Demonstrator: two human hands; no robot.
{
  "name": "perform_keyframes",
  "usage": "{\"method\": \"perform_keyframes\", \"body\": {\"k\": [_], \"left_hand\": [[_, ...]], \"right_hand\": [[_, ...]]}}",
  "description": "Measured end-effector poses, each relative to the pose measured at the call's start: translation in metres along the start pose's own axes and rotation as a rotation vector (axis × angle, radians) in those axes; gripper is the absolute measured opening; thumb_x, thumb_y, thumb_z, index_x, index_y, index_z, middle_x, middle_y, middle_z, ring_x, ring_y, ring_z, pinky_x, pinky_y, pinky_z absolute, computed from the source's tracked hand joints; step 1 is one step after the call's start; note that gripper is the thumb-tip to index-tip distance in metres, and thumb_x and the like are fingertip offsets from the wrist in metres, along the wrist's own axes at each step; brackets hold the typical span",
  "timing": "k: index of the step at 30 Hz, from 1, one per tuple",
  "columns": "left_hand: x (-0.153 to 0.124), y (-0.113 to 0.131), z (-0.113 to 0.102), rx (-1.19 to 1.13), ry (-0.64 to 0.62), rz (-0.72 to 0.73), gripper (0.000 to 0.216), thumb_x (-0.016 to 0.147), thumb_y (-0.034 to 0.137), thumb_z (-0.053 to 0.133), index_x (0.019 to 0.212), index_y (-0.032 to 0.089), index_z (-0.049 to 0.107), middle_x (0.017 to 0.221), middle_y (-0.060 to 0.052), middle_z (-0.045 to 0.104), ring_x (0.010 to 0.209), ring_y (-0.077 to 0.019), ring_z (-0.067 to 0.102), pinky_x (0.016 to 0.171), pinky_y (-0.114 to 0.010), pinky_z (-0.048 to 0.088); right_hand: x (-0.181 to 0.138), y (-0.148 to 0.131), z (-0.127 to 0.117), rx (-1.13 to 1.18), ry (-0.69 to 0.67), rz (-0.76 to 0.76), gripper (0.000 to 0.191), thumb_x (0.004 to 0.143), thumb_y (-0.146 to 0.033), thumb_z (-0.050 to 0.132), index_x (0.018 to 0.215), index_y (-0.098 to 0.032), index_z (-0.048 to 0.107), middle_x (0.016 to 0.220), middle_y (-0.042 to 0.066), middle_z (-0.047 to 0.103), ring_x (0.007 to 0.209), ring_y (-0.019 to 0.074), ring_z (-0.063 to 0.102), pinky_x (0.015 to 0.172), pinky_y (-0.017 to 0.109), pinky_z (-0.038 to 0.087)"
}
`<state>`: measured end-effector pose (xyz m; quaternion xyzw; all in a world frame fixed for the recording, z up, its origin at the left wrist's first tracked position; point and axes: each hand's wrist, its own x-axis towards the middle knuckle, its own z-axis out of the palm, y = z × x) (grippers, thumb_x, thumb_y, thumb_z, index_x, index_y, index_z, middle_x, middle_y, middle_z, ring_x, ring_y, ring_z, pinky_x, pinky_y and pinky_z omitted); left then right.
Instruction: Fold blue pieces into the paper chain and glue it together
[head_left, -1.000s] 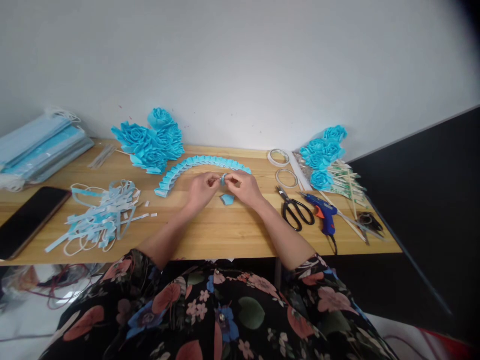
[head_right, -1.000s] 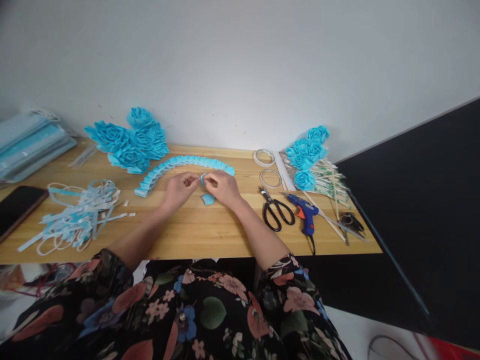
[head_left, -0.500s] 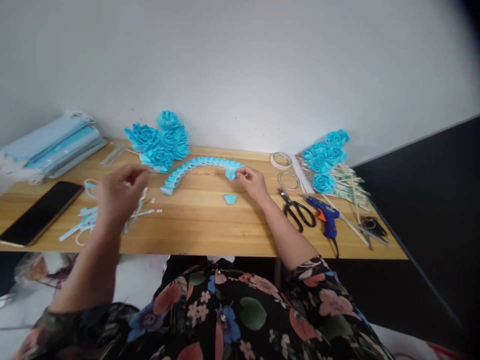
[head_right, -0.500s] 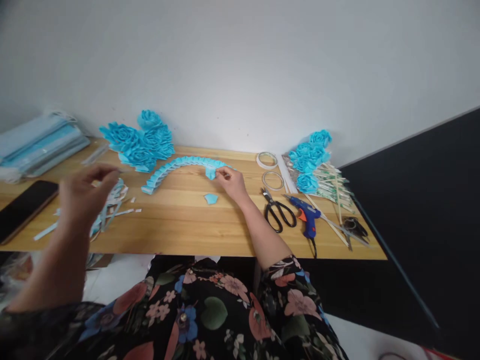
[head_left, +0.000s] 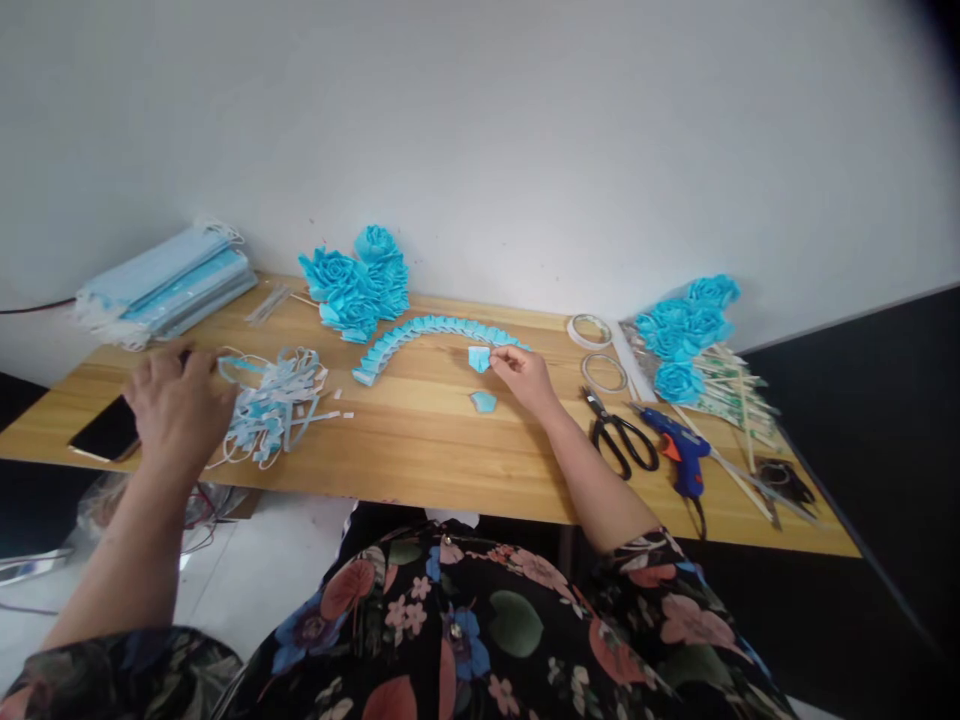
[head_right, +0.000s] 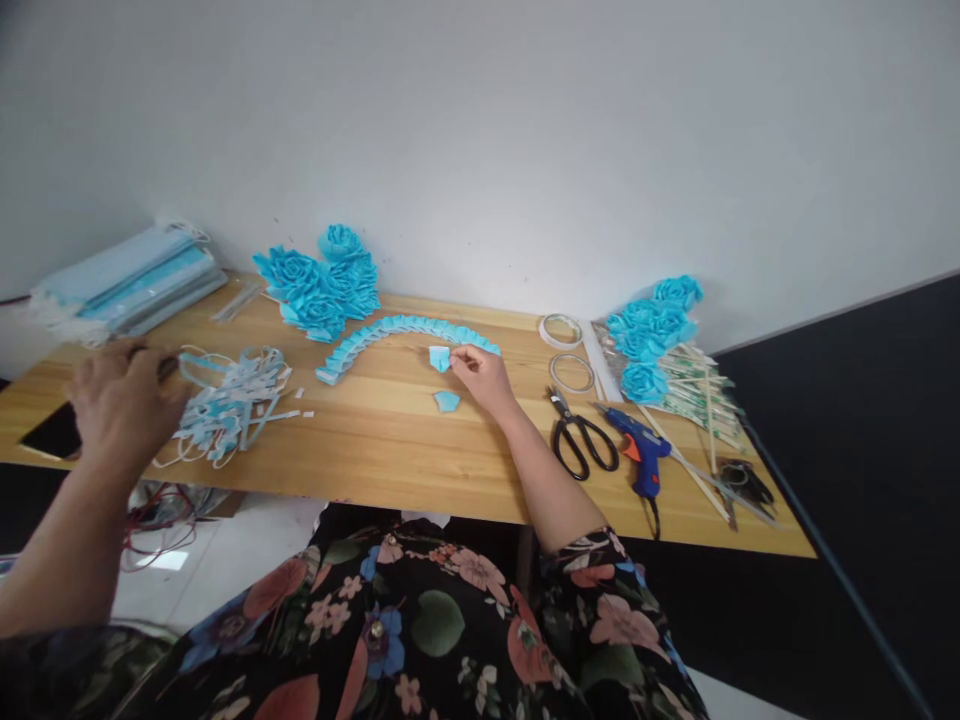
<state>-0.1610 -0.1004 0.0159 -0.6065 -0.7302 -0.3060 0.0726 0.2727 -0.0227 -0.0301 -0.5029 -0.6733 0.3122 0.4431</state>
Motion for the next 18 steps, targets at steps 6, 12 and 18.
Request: {"method": "perform_keyframes", "body": {"k": [6, 12, 18], "left_hand": [[-0.002, 0.119, 0.028, -0.497, -0.248, 0.304, 0.040, 0.084, 0.045, 0.060, 0.117, 0.023, 0.067, 0.121, -0.010, 0.070, 0.108, -0.0279, 0.066, 0.099, -0.047, 0.051], [0.013, 0.199, 0.104, -0.698, -0.569, 0.472, 0.035, 0.086, 0.044, 0.059, 0.109, 0.022, 0.074, 0.121, -0.010, 0.071, 0.110, -0.0252, 0.065, 0.093, -0.036, 0.050], [0.025, 0.217, 0.125, -0.654, -0.700, 0.490, 0.019, 0.082, 0.035, 0.061, 0.086, 0.025, 0.077, 0.083, -0.003, 0.074, 0.074, -0.0183, 0.064, 0.065, -0.027, 0.044]], "right_hand": [[-0.003, -0.010, 0.001, -0.040, -0.055, -0.035, 0.019, 0.082, -0.036, 0.060, 0.078, -0.020, 0.070, 0.078, 0.002, 0.072, 0.068, 0.0146, 0.060, 0.066, 0.027, 0.045], [-0.005, -0.014, -0.002, -0.138, -0.098, -0.118, 0.017, 0.083, -0.030, 0.059, 0.080, -0.020, 0.071, 0.080, 0.003, 0.073, 0.072, 0.0152, 0.062, 0.070, 0.028, 0.047], [-0.004, -0.015, -0.003, -0.204, -0.110, -0.149, 0.015, 0.082, -0.027, 0.059, 0.077, -0.019, 0.071, 0.077, 0.003, 0.072, 0.070, 0.0147, 0.060, 0.069, 0.027, 0.045]]}}
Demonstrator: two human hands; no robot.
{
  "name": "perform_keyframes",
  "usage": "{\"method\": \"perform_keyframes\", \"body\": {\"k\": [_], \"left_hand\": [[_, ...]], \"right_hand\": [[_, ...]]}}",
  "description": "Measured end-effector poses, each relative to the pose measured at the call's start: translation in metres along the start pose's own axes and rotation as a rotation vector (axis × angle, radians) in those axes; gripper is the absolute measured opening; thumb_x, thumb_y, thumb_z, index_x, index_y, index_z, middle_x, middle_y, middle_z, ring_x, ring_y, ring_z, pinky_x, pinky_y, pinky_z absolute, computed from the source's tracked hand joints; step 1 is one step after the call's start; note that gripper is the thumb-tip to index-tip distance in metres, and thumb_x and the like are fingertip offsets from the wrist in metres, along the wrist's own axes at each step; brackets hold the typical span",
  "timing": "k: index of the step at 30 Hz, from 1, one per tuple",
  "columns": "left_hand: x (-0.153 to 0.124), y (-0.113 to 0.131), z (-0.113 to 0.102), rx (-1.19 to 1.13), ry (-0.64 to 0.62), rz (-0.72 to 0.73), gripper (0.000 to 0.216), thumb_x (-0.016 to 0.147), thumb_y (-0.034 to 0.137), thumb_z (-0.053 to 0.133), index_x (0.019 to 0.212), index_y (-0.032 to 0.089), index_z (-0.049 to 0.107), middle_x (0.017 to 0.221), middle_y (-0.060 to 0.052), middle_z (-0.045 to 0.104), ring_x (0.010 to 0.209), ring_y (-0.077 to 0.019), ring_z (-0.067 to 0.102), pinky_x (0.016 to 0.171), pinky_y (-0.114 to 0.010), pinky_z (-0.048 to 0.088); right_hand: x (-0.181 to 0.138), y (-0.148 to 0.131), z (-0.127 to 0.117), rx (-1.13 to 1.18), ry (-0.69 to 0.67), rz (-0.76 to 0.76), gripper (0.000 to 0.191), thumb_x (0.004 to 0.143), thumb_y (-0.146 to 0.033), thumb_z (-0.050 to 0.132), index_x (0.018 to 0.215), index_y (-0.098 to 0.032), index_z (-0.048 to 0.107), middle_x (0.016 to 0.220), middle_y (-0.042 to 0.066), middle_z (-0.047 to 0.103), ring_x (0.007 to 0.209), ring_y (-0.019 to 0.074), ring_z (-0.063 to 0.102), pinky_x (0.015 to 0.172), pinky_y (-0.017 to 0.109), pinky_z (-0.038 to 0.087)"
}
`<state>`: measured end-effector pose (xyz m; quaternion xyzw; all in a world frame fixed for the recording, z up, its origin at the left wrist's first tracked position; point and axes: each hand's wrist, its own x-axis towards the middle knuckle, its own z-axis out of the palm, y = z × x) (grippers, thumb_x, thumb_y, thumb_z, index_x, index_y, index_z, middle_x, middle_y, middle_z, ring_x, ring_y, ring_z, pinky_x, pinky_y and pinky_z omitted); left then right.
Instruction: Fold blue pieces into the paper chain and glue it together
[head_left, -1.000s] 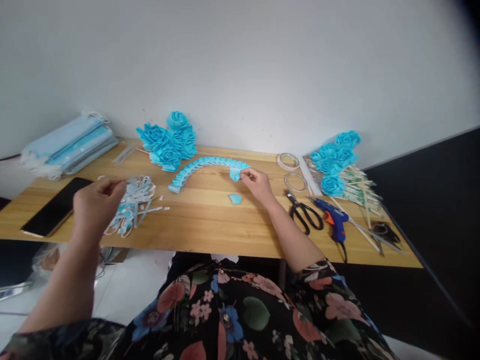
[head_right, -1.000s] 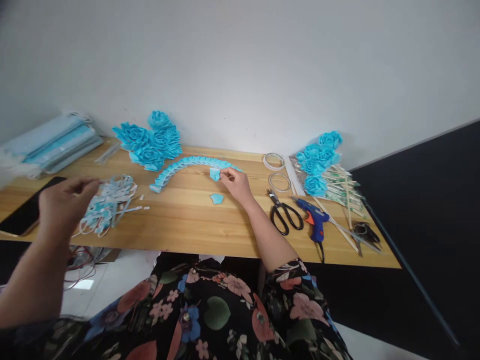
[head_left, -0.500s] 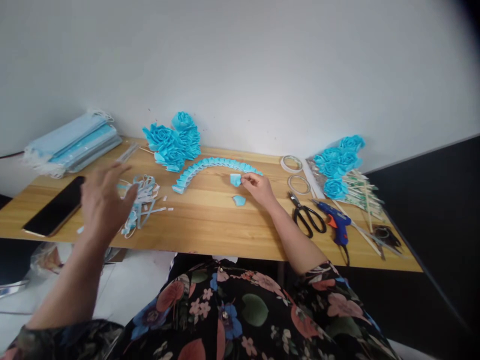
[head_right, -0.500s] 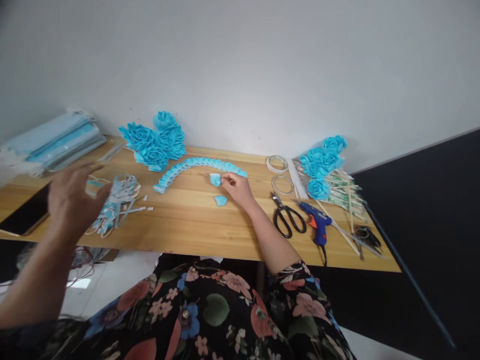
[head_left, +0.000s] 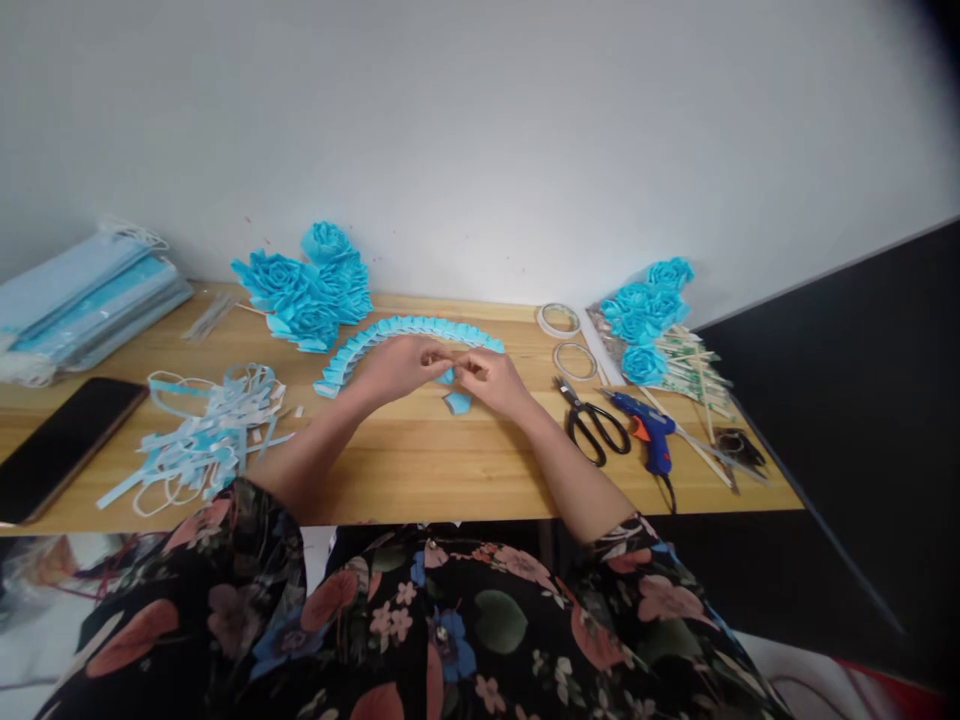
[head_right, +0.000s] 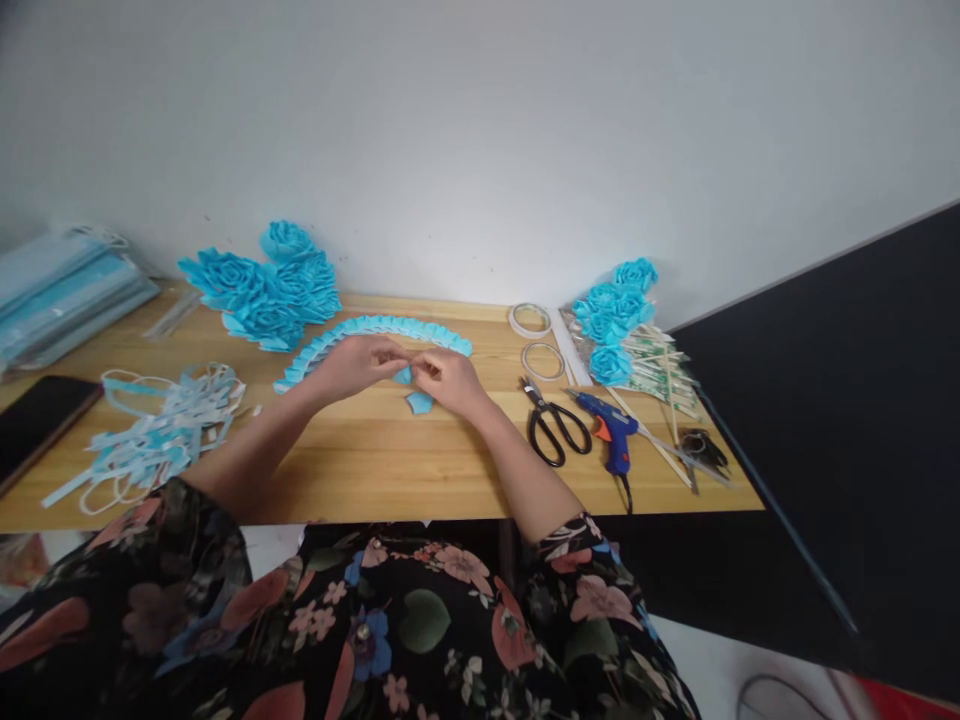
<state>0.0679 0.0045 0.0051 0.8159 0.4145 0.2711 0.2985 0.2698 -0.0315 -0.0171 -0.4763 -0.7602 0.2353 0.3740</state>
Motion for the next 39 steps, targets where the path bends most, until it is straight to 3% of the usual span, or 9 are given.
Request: {"method": "perform_keyframes", "body": {"k": [4, 9, 13, 26, 30, 33, 36, 39], "left_hand": [[0.006, -0.001, 0.005, -0.126, 0.047, -0.069, 0.016, 0.076, 0.032, 0.061, 0.074, 0.020, 0.072, 0.068, -0.001, 0.068, 0.062, -0.0141, 0.055, 0.057, -0.025, 0.036], [0.015, -0.001, 0.017, -0.676, 0.303, -0.239, 0.024, 0.070, 0.042, 0.070, 0.075, 0.018, 0.068, 0.064, 0.001, 0.061, 0.059, -0.0107, 0.050, 0.060, -0.025, 0.040], [0.017, 0.010, 0.025, -0.970, 0.334, -0.312, 0.031, 0.064, 0.043, 0.078, 0.074, 0.017, 0.065, 0.064, 0.002, 0.058, 0.059, -0.0091, 0.051, 0.061, -0.024, 0.042], [0.017, 0.014, 0.042, -1.070, 0.362, -0.342, 0.037, 0.063, 0.046, 0.082, 0.079, 0.017, 0.064, 0.071, 0.000, 0.062, 0.067, -0.0106, 0.057, 0.064, -0.024, 0.045], [0.016, 0.016, 0.038, -0.939, 0.336, -0.371, 0.033, 0.071, 0.046, 0.074, 0.083, 0.016, 0.067, 0.074, -0.001, 0.063, 0.062, -0.0089, 0.053, 0.061, -0.023, 0.043], [0.019, 0.012, 0.032, -0.588, 0.264, -0.296, 0.027, 0.084, 0.041, 0.059, 0.085, 0.017, 0.071, 0.079, -0.002, 0.068, 0.061, -0.0103, 0.053, 0.060, -0.024, 0.043], [0.024, 0.007, 0.033, -0.108, 0.097, -0.146, 0.027, 0.090, 0.032, 0.051, 0.090, 0.022, 0.075, 0.090, -0.003, 0.075, 0.077, -0.0161, 0.064, 0.072, -0.026, 0.047], [0.031, 0.007, 0.040, 0.247, -0.006, -0.033, 0.034, 0.094, 0.026, 0.046, 0.110, 0.027, 0.076, 0.113, -0.004, 0.075, 0.102, -0.0220, 0.068, 0.087, -0.030, 0.049]], "right_hand": [[0.000, 0.002, -0.002, 0.136, 0.012, 0.089, 0.019, 0.083, -0.033, 0.059, 0.082, -0.019, 0.072, 0.082, 0.003, 0.073, 0.074, 0.0152, 0.063, 0.072, 0.028, 0.048], [0.002, 0.004, -0.005, 0.491, 0.077, 0.262, 0.033, 0.087, -0.050, 0.057, 0.087, -0.020, 0.070, 0.079, 0.002, 0.070, 0.074, 0.0151, 0.063, 0.072, 0.028, 0.051], [0.003, 0.003, -0.003, 0.609, 0.082, 0.300, 0.028, 0.080, -0.048, 0.065, 0.083, -0.020, 0.067, 0.076, 0.001, 0.067, 0.070, 0.0131, 0.059, 0.069, 0.026, 0.050], [0.006, 0.006, -0.004, 0.615, 0.202, 0.299, 0.023, 0.076, -0.041, 0.068, 0.074, -0.018, 0.065, 0.070, -0.003, 0.061, 0.064, 0.0098, 0.053, 0.066, 0.024, 0.045], [0.009, 0.010, -0.017, 0.621, 0.288, 0.326, 0.026, 0.075, -0.043, 0.069, 0.076, -0.018, 0.064, 0.072, -0.001, 0.063, 0.065, 0.0101, 0.055, 0.066, 0.024, 0.046], [0.011, 0.018, -0.036, 0.670, 0.403, 0.363, 0.033, 0.073, -0.050, 0.071, 0.080, -0.019, 0.063, 0.077, 0.000, 0.064, 0.071, 0.0119, 0.058, 0.065, 0.024, 0.050], [0.010, 0.028, -0.057, 0.674, 0.432, 0.402, 0.038, 0.069, -0.053, 0.074, 0.081, -0.019, 0.061, 0.079, 0.001, 0.064, 0.074, 0.0122, 0.059, 0.062, 0.023, 0.052], [0.006, 0.038, -0.072, 0.643, 0.400, 0.440, 0.037, 0.070, -0.052, 0.074, 0.078, -0.020, 0.059, 0.077, 0.000, 0.062, 0.071, 0.0109, 0.057, 0.058, 0.020, 0.051]]}}
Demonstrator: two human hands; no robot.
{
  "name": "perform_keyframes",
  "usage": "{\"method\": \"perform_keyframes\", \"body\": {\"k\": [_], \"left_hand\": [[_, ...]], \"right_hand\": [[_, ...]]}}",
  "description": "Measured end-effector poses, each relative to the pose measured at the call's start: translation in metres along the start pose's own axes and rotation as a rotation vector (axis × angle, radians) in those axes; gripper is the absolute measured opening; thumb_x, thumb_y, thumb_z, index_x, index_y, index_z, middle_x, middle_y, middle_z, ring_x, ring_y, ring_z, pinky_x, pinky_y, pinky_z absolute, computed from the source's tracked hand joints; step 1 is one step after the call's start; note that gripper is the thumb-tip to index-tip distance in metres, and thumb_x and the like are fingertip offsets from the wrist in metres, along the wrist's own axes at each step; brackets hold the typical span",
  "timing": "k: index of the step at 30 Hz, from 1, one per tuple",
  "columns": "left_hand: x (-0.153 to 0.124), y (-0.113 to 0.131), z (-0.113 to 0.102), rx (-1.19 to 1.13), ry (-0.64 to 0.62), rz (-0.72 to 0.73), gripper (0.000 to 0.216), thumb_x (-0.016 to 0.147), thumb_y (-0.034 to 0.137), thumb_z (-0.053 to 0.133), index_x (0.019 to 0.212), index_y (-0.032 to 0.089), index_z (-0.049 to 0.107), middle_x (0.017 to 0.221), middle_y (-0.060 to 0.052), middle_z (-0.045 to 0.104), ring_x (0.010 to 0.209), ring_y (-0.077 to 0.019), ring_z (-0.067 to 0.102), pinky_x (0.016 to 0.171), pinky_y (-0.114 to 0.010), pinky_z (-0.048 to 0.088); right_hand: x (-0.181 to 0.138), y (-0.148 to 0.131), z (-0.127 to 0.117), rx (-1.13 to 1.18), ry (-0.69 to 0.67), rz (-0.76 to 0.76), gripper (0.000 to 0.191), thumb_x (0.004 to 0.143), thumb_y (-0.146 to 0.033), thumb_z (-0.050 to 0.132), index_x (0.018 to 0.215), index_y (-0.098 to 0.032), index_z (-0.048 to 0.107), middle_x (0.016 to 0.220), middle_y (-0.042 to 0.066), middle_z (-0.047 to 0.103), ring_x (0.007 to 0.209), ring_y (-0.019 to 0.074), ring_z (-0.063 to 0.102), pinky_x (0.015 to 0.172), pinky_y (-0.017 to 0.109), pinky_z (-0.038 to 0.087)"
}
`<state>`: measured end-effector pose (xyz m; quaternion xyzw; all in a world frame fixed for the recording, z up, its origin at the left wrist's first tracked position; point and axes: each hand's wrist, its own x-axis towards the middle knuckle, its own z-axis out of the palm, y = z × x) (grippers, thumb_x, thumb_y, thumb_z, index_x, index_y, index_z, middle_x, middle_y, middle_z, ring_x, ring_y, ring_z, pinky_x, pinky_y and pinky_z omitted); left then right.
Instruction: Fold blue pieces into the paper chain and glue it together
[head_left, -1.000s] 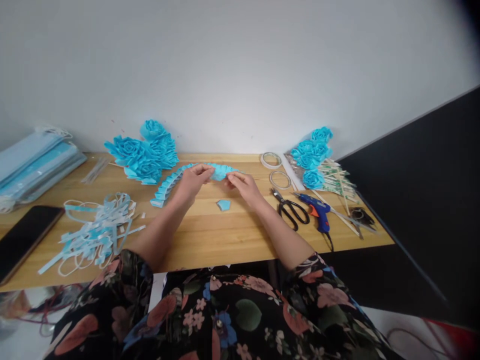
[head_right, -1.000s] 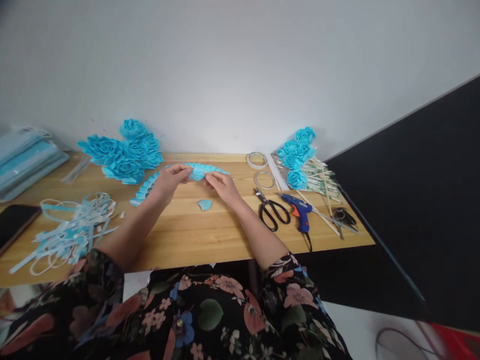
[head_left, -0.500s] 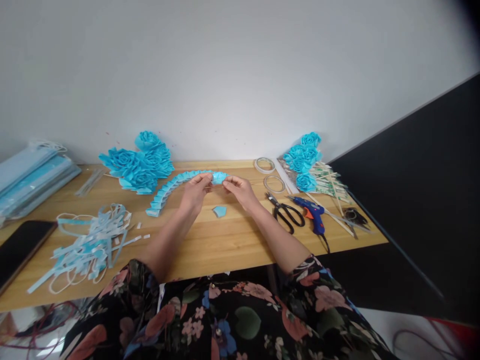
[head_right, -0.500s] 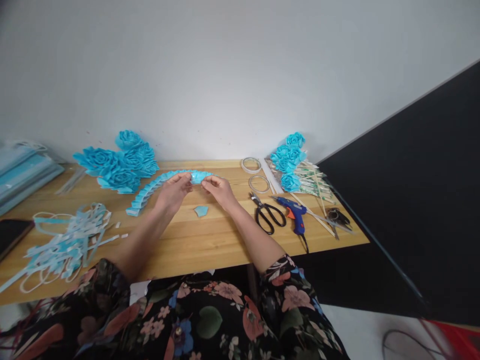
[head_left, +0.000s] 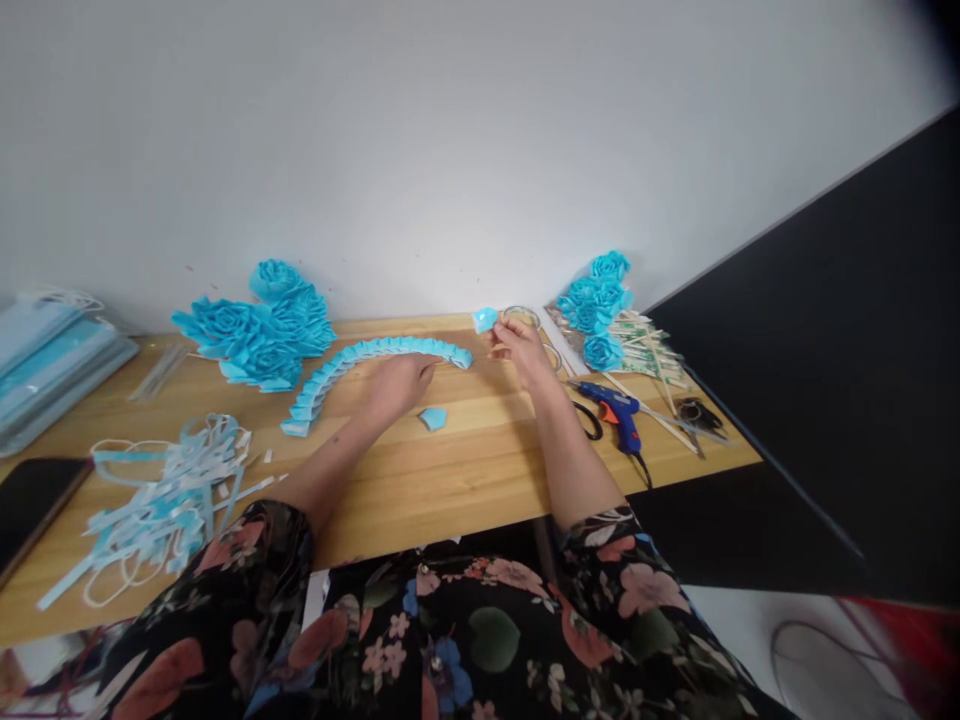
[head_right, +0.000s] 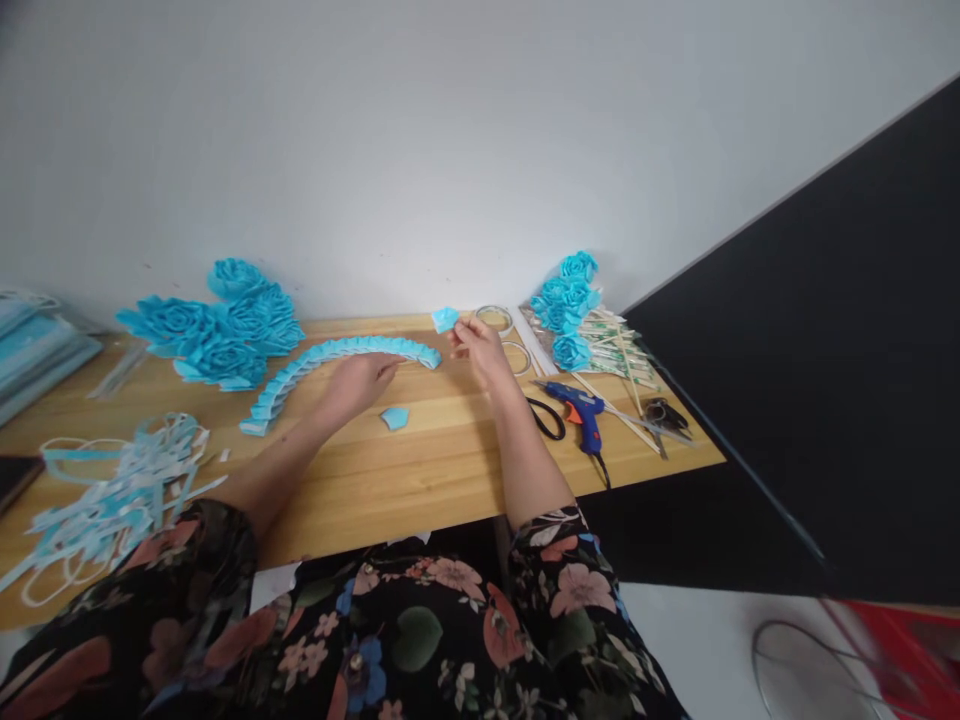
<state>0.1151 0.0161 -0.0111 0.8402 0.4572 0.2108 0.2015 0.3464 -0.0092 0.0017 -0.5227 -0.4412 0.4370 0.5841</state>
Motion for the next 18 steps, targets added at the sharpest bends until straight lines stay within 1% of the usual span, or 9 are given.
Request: {"method": "perform_keyframes", "body": {"k": [1, 3, 6, 10, 14, 18], "left_hand": [[0.002, 0.002, 0.003, 0.073, -0.014, 0.017, 0.037, 0.095, 0.025, 0.044, 0.116, 0.027, 0.074, 0.118, -0.005, 0.074, 0.106, -0.0235, 0.067, 0.089, -0.031, 0.049], [0.008, 0.007, 0.008, 0.166, -0.041, 0.029, 0.040, 0.097, 0.026, 0.041, 0.124, 0.027, 0.071, 0.122, -0.007, 0.073, 0.109, -0.0256, 0.067, 0.090, -0.034, 0.050], [0.015, 0.013, 0.015, 0.223, -0.089, 0.049, 0.041, 0.099, 0.029, 0.041, 0.130, 0.031, 0.067, 0.124, -0.007, 0.072, 0.109, -0.0260, 0.068, 0.090, -0.034, 0.050], [0.019, 0.018, 0.021, 0.267, -0.160, 0.026, 0.042, 0.098, 0.027, 0.041, 0.130, 0.035, 0.067, 0.123, -0.005, 0.072, 0.109, -0.0255, 0.068, 0.090, -0.034, 0.050], [0.019, 0.019, 0.024, 0.317, -0.189, -0.025, 0.043, 0.097, 0.027, 0.040, 0.128, 0.035, 0.069, 0.122, -0.005, 0.073, 0.109, -0.0275, 0.068, 0.089, -0.036, 0.051], [0.020, 0.019, 0.025, 0.325, -0.201, -0.020, 0.043, 0.096, 0.026, 0.040, 0.126, 0.033, 0.070, 0.120, -0.007, 0.074, 0.109, -0.0290, 0.068, 0.089, -0.038, 0.051]], "right_hand": [[0.001, 0.000, -0.004, -0.016, -0.008, 0.022, 0.036, 0.071, -0.051, 0.074, 0.077, -0.019, 0.058, 0.076, -0.001, 0.061, 0.069, 0.0103, 0.057, 0.056, 0.020, 0.051], [0.001, -0.001, -0.010, -0.043, -0.025, 0.081, 0.034, 0.073, -0.048, 0.074, 0.076, -0.019, 0.057, 0.075, -0.001, 0.060, 0.066, 0.0092, 0.056, 0.054, 0.019, 0.050], [0.000, -0.004, -0.014, -0.078, -0.055, 0.179, 0.027, 0.077, -0.039, 0.072, 0.076, -0.018, 0.055, 0.071, -0.002, 0.059, 0.063, 0.0090, 0.057, 0.053, 0.019, 0.051], [-0.001, -0.006, -0.012, -0.160, -0.097, 0.273, 0.015, 0.085, -0.022, 0.063, 0.074, -0.017, 0.055, 0.069, -0.001, 0.060, 0.062, 0.0085, 0.059, 0.053, 0.017, 0.051], [-0.001, -0.003, -0.010, -0.232, -0.124, 0.345, 0.022, 0.092, -0.014, 0.053, 0.070, -0.017, 0.052, 0.065, -0.001, 0.061, 0.056, 0.0088, 0.060, 0.052, 0.018, 0.050], [0.001, 0.001, -0.007, -0.299, -0.128, 0.419, 0.024, 0.094, -0.010, 0.051, 0.071, -0.017, 0.051, 0.058, -0.003, 0.059, 0.052, 0.0084, 0.061, 0.050, 0.017, 0.049]]}}
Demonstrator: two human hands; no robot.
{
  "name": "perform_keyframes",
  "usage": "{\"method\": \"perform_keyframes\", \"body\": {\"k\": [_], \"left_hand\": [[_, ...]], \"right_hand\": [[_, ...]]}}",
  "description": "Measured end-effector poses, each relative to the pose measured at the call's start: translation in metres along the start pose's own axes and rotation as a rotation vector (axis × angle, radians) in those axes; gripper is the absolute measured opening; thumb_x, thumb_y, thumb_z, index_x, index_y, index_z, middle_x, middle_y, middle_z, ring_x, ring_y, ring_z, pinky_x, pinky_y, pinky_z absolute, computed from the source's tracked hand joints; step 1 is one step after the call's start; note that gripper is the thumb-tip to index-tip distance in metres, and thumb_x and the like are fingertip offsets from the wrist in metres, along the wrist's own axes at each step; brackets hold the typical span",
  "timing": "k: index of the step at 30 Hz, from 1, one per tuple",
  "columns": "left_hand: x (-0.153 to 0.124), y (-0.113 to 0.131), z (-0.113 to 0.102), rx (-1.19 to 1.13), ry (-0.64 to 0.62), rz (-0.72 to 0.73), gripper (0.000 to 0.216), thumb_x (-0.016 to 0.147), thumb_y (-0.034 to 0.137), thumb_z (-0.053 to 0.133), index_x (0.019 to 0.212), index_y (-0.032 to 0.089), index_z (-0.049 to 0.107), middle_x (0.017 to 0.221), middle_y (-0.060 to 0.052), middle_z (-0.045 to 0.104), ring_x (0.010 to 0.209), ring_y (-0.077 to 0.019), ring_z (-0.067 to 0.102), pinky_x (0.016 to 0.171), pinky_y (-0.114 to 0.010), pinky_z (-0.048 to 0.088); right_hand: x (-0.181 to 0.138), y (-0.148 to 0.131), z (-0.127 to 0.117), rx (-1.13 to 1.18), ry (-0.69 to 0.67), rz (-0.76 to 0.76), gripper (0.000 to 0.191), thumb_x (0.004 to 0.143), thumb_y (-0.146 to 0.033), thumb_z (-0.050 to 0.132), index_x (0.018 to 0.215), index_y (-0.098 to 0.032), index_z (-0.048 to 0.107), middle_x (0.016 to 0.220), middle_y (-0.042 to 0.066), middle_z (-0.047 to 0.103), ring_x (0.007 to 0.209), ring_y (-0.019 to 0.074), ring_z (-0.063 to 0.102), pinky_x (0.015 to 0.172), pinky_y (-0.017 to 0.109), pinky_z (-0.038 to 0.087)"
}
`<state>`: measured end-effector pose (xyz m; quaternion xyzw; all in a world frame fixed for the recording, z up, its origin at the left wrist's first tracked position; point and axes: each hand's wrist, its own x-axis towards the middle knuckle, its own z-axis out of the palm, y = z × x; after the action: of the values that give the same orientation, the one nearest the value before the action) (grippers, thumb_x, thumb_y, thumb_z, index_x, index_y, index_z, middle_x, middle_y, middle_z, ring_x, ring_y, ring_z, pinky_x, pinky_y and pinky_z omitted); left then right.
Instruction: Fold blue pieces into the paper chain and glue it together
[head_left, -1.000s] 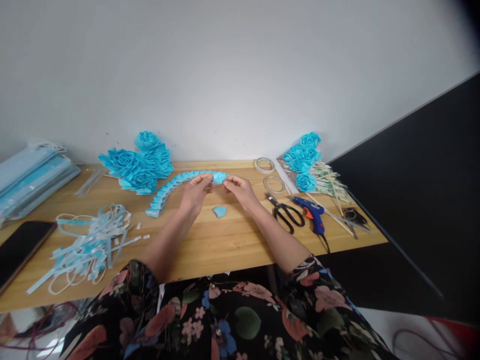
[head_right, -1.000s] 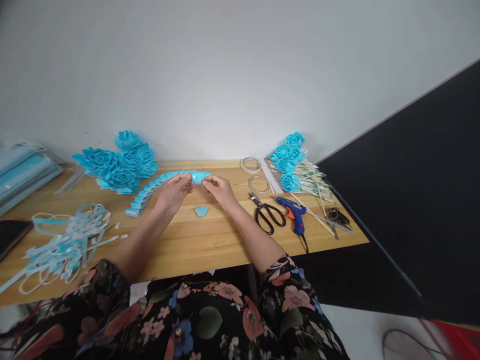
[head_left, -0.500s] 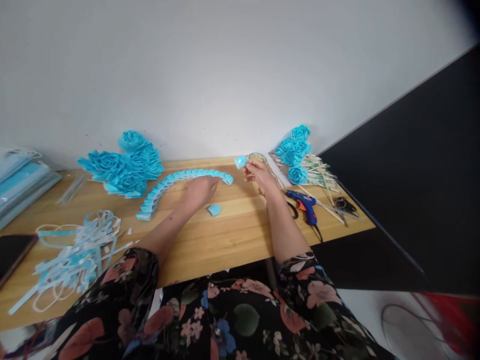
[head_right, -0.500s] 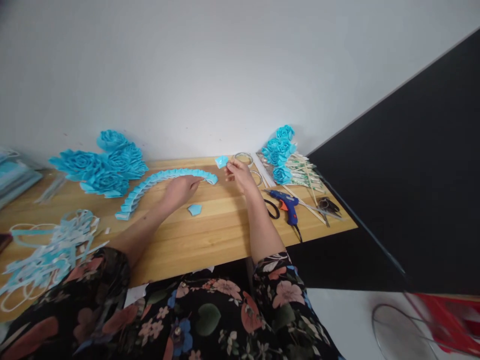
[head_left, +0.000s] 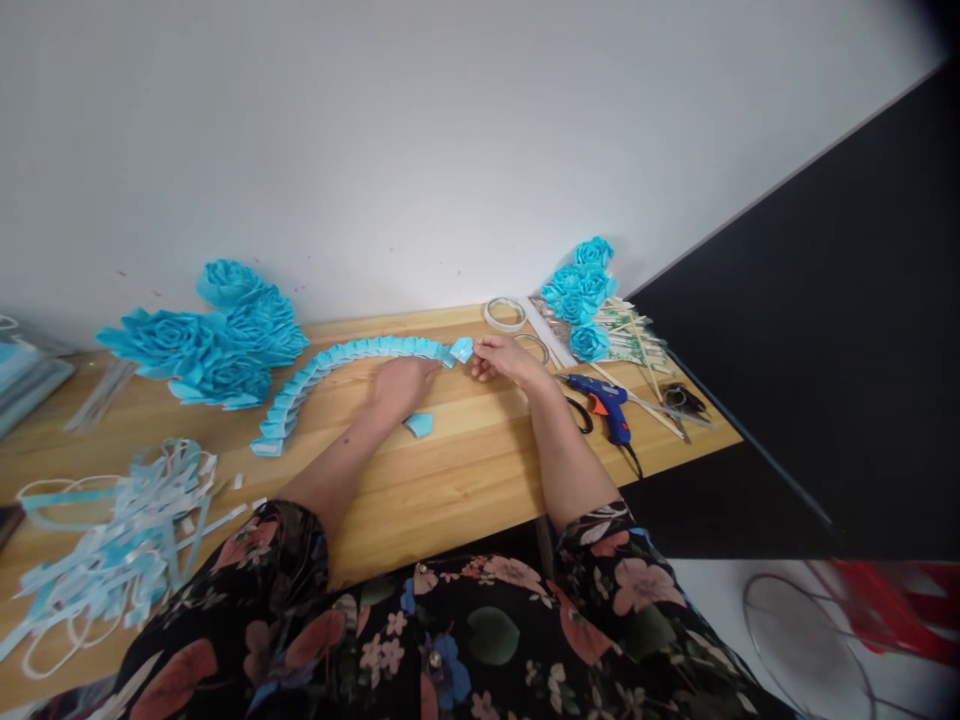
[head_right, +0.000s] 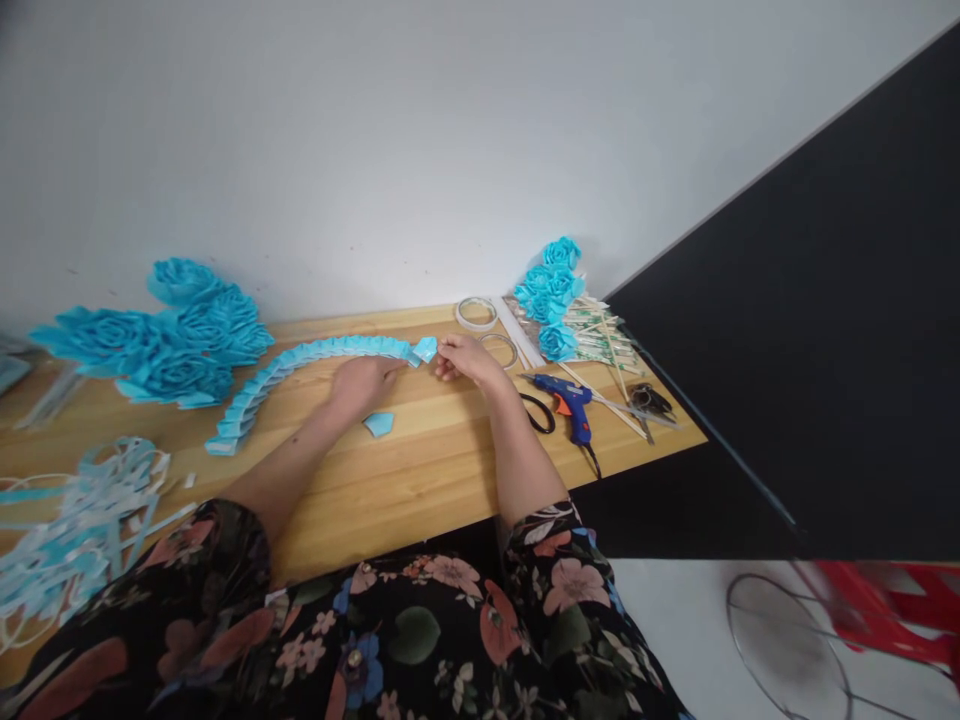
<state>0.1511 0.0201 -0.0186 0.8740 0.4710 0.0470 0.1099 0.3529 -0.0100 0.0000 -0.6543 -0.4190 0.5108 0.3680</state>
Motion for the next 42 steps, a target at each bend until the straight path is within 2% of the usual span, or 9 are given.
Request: {"method": "perform_keyframes", "body": {"k": [4, 10, 16, 26, 31, 42], "left_hand": [[0.001, 0.001, -0.001, 0.008, -0.015, -0.001, 0.044, 0.096, 0.026, 0.040, 0.127, 0.032, 0.069, 0.122, -0.007, 0.073, 0.110, -0.0288, 0.068, 0.090, -0.038, 0.051], [0.001, 0.000, 0.000, 0.020, 0.001, -0.010, 0.044, 0.096, 0.028, 0.038, 0.126, 0.031, 0.070, 0.118, -0.008, 0.074, 0.107, -0.0292, 0.069, 0.086, -0.037, 0.051], [0.002, -0.001, 0.003, 0.004, 0.006, -0.009, 0.043, 0.096, 0.028, 0.039, 0.125, 0.032, 0.070, 0.119, -0.007, 0.074, 0.107, -0.0285, 0.068, 0.087, -0.037, 0.051], [-0.002, -0.003, 0.001, -0.101, 0.063, -0.031, 0.043, 0.097, 0.029, 0.041, 0.130, 0.036, 0.067, 0.123, -0.002, 0.073, 0.112, -0.0247, 0.067, 0.091, -0.034, 0.051], [-0.001, 0.000, 0.002, -0.122, 0.046, -0.022, 0.043, 0.097, 0.029, 0.040, 0.130, 0.036, 0.067, 0.125, -0.001, 0.071, 0.114, -0.0252, 0.067, 0.090, -0.035, 0.051], [0.006, 0.005, 0.006, 0.019, -0.009, -0.004, 0.044, 0.097, 0.031, 0.039, 0.131, 0.033, 0.066, 0.122, -0.006, 0.073, 0.111, -0.0266, 0.068, 0.089, -0.035, 0.051]], "right_hand": [[0.001, 0.002, 0.002, -0.081, -0.024, 0.055, 0.026, 0.096, -0.011, 0.051, 0.070, -0.017, 0.050, 0.053, -0.004, 0.057, 0.046, 0.0073, 0.060, 0.045, 0.015, 0.046], [0.004, 0.006, 0.005, -0.211, -0.052, 0.007, 0.030, 0.097, -0.013, 0.049, 0.067, -0.016, 0.051, 0.049, -0.006, 0.054, 0.039, 0.0055, 0.054, 0.038, 0.015, 0.037], [0.011, 0.010, 0.008, -0.324, -0.001, 0.007, 0.029, 0.095, -0.012, 0.049, 0.067, -0.017, 0.050, 0.047, -0.007, 0.052, 0.038, 0.0051, 0.054, 0.039, 0.014, 0.037], [0.016, 0.017, 0.007, -0.536, 0.043, -0.116, 0.029, 0.089, -0.016, 0.048, 0.060, -0.019, 0.050, 0.046, -0.003, 0.056, 0.039, 0.0087, 0.054, 0.043, 0.018, 0.037], [0.014, 0.015, 0.009, -0.560, 0.070, -0.114, 0.028, 0.087, -0.017, 0.049, 0.059, -0.019, 0.050, 0.044, -0.002, 0.055, 0.039, 0.0091, 0.053, 0.044, 0.018, 0.037], [0.017, 0.019, 0.009, -0.549, 0.073, -0.111, 0.025, 0.086, -0.020, 0.049, 0.061, -0.019, 0.053, 0.047, -0.001, 0.058, 0.041, 0.0107, 0.055, 0.045, 0.020, 0.039]]}}
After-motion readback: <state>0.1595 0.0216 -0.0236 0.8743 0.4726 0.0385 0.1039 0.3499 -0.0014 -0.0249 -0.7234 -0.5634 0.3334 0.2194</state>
